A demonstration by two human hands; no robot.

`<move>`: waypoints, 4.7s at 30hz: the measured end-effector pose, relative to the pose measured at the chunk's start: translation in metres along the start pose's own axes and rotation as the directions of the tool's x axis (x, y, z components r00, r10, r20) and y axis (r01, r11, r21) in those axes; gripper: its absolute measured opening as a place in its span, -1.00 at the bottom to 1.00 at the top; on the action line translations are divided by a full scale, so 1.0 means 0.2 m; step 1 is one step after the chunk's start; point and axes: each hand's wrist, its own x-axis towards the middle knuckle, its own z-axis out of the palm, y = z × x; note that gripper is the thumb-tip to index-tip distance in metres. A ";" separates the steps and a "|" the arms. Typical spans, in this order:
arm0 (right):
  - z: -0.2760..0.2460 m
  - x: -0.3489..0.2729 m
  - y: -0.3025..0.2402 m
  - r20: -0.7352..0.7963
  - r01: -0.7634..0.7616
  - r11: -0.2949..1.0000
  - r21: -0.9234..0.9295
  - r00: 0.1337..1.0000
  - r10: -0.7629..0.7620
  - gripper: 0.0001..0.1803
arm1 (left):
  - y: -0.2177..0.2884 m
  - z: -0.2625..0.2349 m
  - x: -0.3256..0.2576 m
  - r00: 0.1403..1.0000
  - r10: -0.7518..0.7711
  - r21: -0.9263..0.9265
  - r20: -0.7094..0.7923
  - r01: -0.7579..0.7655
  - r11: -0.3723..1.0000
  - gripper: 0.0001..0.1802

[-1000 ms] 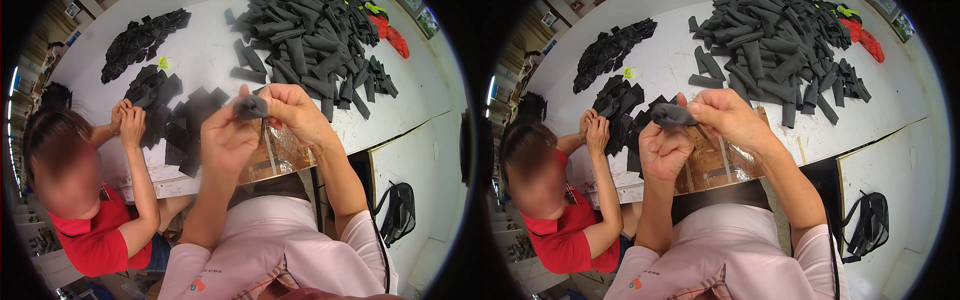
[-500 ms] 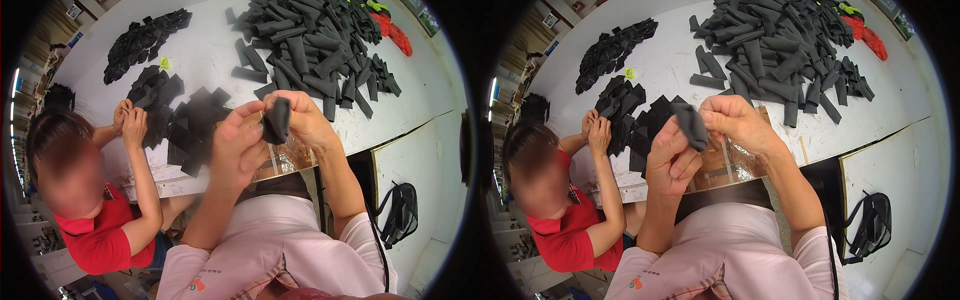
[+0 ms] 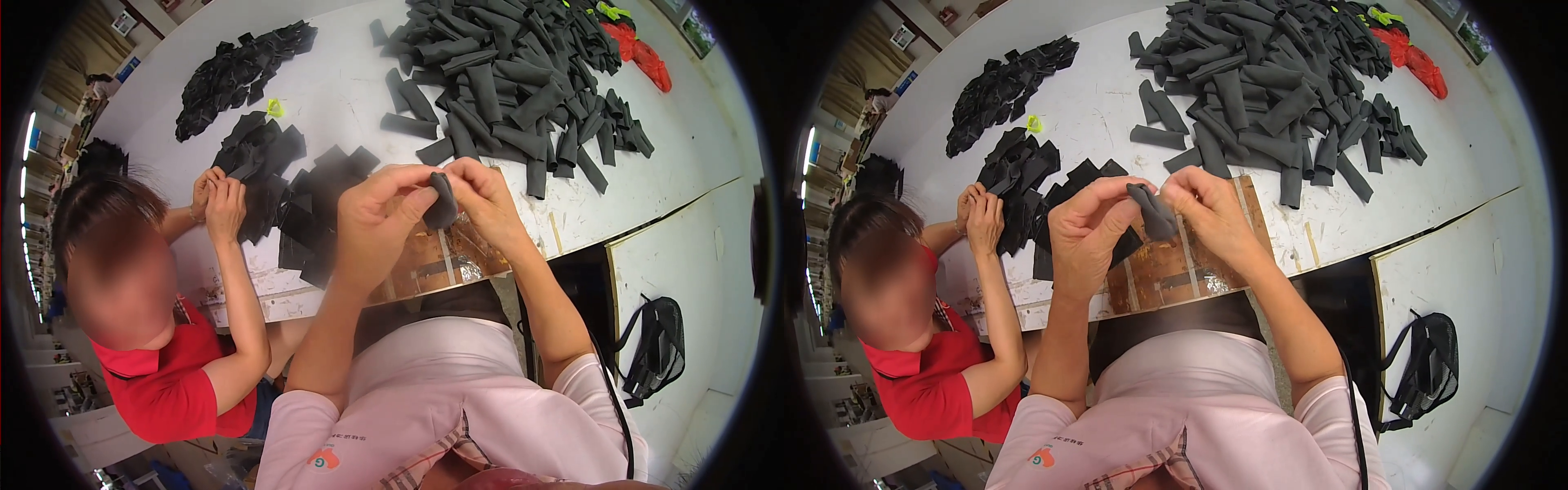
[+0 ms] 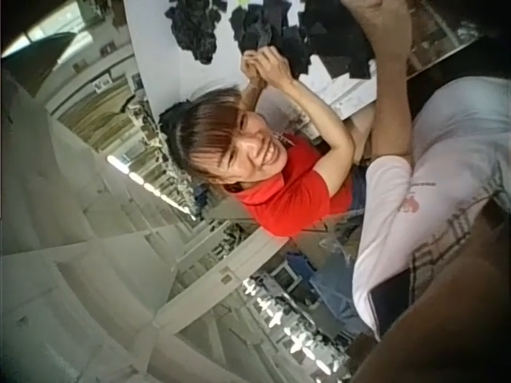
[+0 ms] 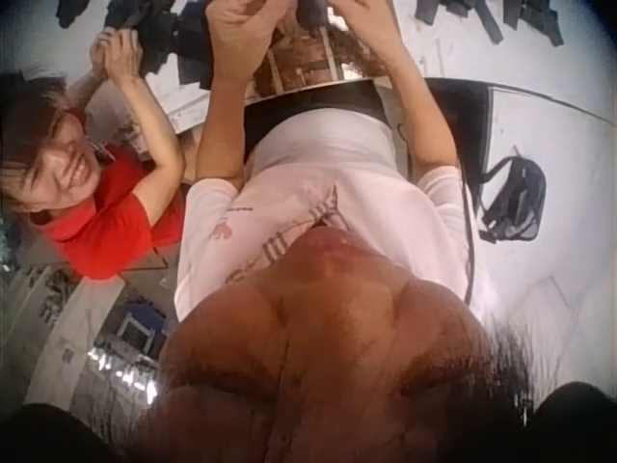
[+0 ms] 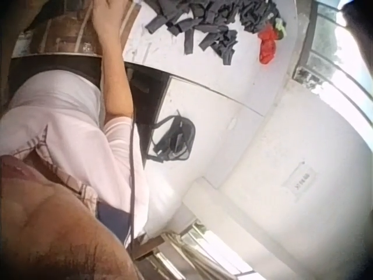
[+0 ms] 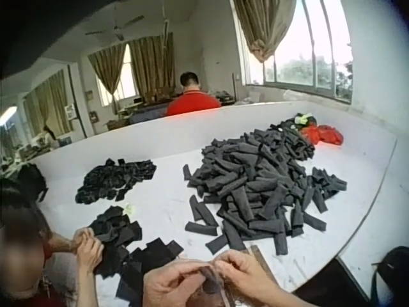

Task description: Assembling small black foam pieces by manipulating them with a thin stick, likely for product padding or outdoor gear.

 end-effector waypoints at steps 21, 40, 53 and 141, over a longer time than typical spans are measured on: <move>0.00 -0.03 -0.14 0.205 0.407 0.580 -0.706 0.901 -0.383 -0.78 | 0.03 0.05 0.05 0.995 -0.095 -0.198 0.007 0.095 0.976 -0.85; 0.01 -0.01 -0.16 0.226 0.339 0.694 -0.635 0.941 -0.252 -0.69 | -0.01 0.07 0.02 0.990 0.047 -0.544 -0.136 -0.114 0.831 -0.82; 0.05 -0.06 -0.09 0.159 0.131 0.675 -0.726 0.987 -0.021 -0.75 | -0.04 -0.03 0.03 0.996 0.035 -0.275 -0.078 -0.056 0.960 -0.85; -0.44 0.23 0.35 -0.395 0.009 0.930 -0.369 0.904 -0.166 -0.71 | -0.42 -0.69 -0.72 0.689 0.134 0.519 -0.712 0.389 0.761 -0.90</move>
